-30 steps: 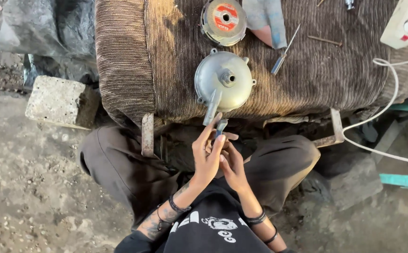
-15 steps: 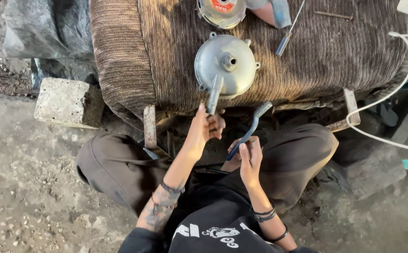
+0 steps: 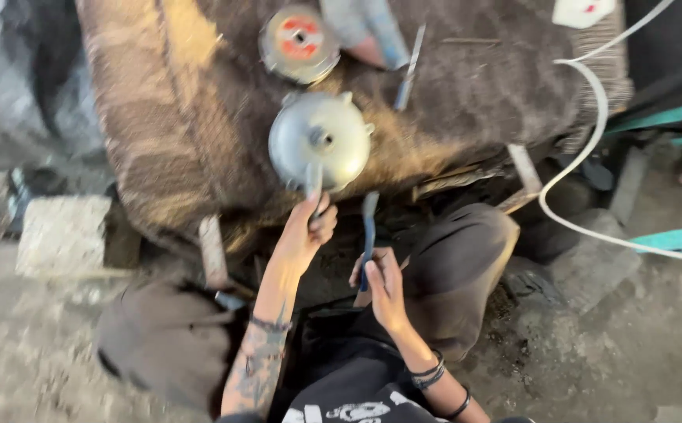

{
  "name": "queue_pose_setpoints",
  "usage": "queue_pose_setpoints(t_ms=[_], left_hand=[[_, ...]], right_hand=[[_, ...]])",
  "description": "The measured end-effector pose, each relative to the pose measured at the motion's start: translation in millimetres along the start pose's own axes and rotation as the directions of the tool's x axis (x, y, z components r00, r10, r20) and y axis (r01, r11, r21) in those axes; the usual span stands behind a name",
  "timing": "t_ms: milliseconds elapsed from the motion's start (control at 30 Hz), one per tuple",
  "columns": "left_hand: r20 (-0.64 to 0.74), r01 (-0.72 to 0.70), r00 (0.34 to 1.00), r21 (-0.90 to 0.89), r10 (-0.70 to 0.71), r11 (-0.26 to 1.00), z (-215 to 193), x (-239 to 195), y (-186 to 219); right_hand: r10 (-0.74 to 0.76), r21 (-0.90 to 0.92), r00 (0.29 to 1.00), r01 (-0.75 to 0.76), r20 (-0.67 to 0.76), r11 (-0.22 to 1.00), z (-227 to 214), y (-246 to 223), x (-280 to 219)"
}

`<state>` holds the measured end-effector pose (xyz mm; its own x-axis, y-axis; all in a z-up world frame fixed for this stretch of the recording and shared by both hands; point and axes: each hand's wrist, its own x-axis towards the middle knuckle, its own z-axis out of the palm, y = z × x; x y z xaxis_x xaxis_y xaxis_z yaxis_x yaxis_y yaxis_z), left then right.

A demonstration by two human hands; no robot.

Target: Disassembling a motorcycle clutch assembly and cleaning the housing using a screwdriver and sandpaper.

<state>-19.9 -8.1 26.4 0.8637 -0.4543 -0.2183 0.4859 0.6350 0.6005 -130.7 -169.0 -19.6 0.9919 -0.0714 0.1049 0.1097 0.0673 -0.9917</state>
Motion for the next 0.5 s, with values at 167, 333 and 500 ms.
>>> queue_pose_setpoints(t_ms=[167, 333, 500], left_hand=[[0.025, -0.151, 0.988, 0.099, 0.149, 0.984, -11, -8, -37], [0.211, -0.373, 0.920, 0.215, 0.330, 0.903, -34, -8, -59], [0.167, -0.347, 0.937, 0.338, 0.308, 0.875, -30, -15, -47]], right_hand=[[-0.016, 0.039, 1.000, 0.017, -0.018, 0.999, -24, 27, 2], [-0.003, 0.007, 1.000, 0.003, -0.016, 1.000, -29, 36, 7], [0.010, 0.019, 1.000, -0.010, 0.027, 1.000, -4, -10, 18]])
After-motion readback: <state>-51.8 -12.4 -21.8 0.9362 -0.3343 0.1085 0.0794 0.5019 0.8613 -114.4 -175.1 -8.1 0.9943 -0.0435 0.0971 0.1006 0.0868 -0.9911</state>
